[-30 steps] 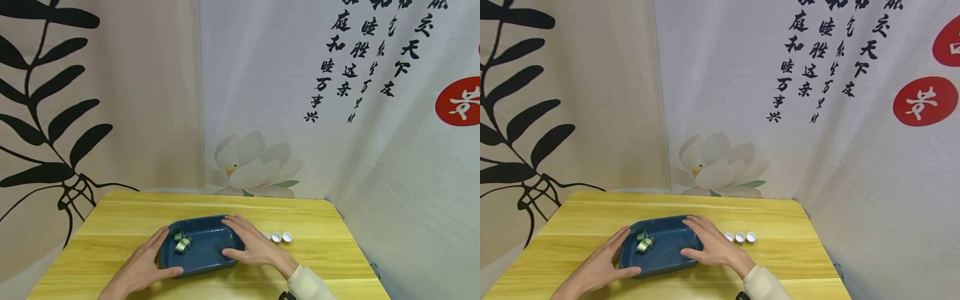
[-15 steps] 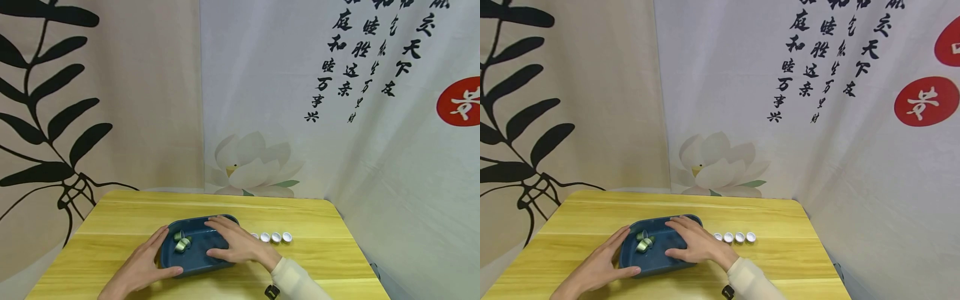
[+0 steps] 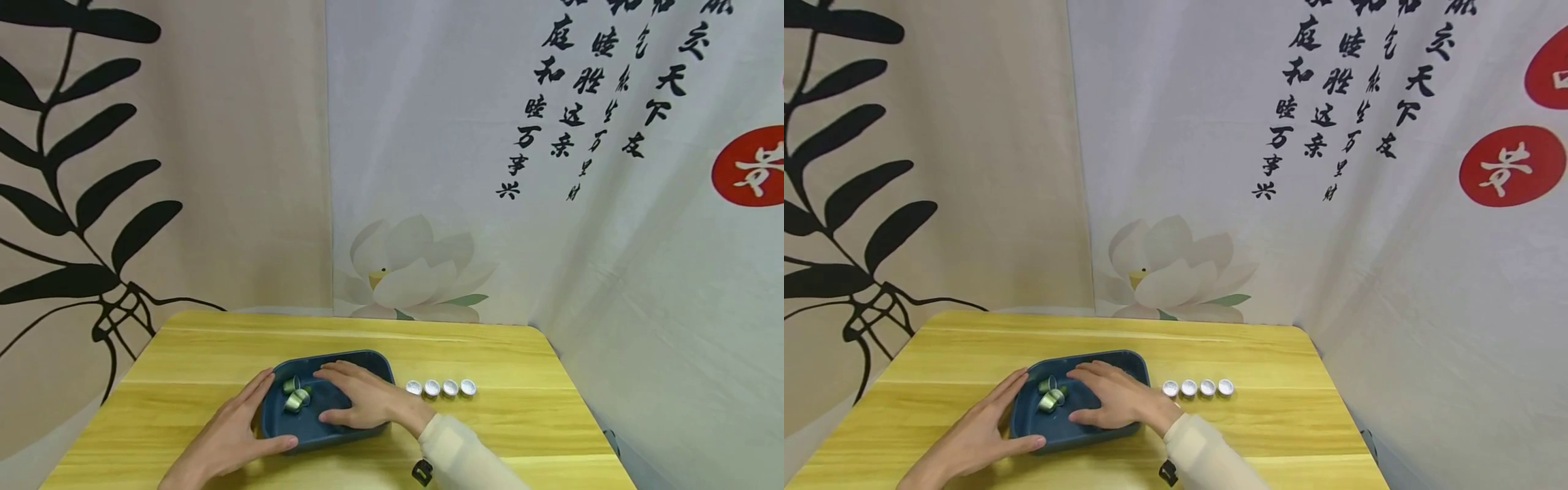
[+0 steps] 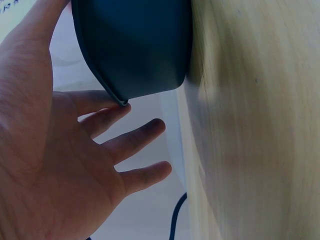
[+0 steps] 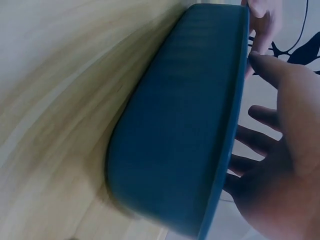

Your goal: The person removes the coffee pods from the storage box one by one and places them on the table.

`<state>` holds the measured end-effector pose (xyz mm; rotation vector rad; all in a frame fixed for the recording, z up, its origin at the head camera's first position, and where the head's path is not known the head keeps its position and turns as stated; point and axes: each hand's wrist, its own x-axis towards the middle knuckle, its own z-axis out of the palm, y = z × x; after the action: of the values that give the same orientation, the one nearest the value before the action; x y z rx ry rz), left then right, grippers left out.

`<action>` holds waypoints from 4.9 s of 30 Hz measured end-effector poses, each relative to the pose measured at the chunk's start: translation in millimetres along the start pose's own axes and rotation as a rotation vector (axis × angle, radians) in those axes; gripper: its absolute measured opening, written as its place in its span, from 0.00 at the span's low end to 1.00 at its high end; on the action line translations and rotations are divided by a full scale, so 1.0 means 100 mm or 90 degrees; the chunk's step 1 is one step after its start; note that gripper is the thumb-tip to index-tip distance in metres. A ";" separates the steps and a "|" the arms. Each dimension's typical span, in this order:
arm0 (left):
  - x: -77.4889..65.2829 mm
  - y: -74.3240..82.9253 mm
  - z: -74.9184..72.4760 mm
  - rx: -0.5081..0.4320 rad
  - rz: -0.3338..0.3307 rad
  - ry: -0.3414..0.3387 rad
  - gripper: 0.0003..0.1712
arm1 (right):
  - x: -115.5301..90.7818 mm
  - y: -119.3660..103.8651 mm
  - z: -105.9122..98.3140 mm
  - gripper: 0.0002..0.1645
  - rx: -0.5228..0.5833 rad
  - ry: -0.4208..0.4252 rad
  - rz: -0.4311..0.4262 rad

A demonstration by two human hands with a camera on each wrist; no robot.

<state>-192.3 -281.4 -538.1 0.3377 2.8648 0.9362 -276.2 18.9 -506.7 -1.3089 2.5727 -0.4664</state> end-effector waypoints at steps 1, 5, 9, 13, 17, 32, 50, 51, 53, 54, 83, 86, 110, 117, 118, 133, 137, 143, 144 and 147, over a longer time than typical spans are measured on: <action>0.00 0.00 0.00 -0.001 0.000 0.000 0.76 | 0.02 -0.01 0.01 0.45 -0.001 -0.005 -0.002; -0.01 0.00 0.00 -0.003 0.005 0.005 0.76 | 0.11 -0.02 0.05 0.45 -0.005 -0.020 -0.007; -0.01 0.01 0.01 0.001 0.009 0.011 0.77 | 0.17 -0.04 0.09 0.44 -0.009 -0.035 0.001; -0.01 0.01 0.01 0.001 0.009 0.011 0.76 | 0.23 -0.06 0.11 0.43 -0.016 -0.043 0.009; -0.01 0.01 0.00 -0.003 0.004 0.007 0.76 | 0.29 -0.08 0.12 0.41 -0.028 -0.048 0.002; -0.01 0.01 0.00 -0.007 0.003 0.005 0.77 | 0.39 -0.12 0.16 0.36 -0.047 -0.067 -0.013; -0.02 0.01 -0.01 -0.006 0.004 0.008 0.76 | 0.38 -0.10 0.16 0.28 -0.060 -0.050 -0.011; -0.02 0.01 -0.01 -0.007 0.005 0.008 0.76 | 0.39 -0.10 0.16 0.28 -0.060 -0.049 -0.011; -0.02 0.02 -0.01 -0.007 0.005 0.008 0.76 | 0.39 -0.11 0.16 0.28 -0.063 -0.048 -0.010; -0.02 0.02 -0.02 -0.007 0.005 0.007 0.76 | 0.39 -0.11 0.16 0.27 -0.064 -0.048 -0.009; 0.00 0.03 -0.02 0.011 -0.009 0.007 0.78 | 0.22 -0.06 0.00 0.22 0.049 0.078 -0.019; 0.01 0.03 -0.02 0.011 -0.012 0.004 0.78 | 0.20 -0.05 -0.01 0.22 0.062 0.086 -0.020; 0.00 0.03 0.00 0.004 -0.010 0.013 0.79 | -0.07 -0.01 -0.09 0.25 0.218 0.158 -0.022; 0.00 0.03 0.00 0.003 -0.018 0.010 0.80 | -0.17 0.02 -0.11 0.25 0.276 0.171 -0.006; 0.00 0.03 0.01 0.006 -0.017 0.010 0.79 | -0.18 0.03 -0.11 0.25 0.286 0.171 -0.004; 0.01 0.05 -0.01 0.021 -0.018 0.012 0.79 | -0.33 0.05 -0.15 0.21 0.348 0.183 0.027; 0.01 0.05 -0.01 0.022 -0.014 0.015 0.79 | -0.39 0.06 -0.17 0.20 0.343 0.187 0.031; 0.01 0.04 -0.01 0.016 -0.013 0.009 0.79 | -0.50 0.10 -0.15 0.22 0.340 0.202 0.048; 0.01 0.04 -0.01 0.016 -0.014 0.009 0.79 | -0.52 0.10 -0.15 0.22 0.341 0.204 0.051; 0.01 0.05 -0.01 0.017 -0.017 0.007 0.79 | -0.57 0.12 -0.16 0.22 0.345 0.212 0.053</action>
<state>-192.1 -278.1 -534.8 0.2963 2.8865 0.8983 -256.8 74.8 -493.5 -0.9887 2.4564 -1.3479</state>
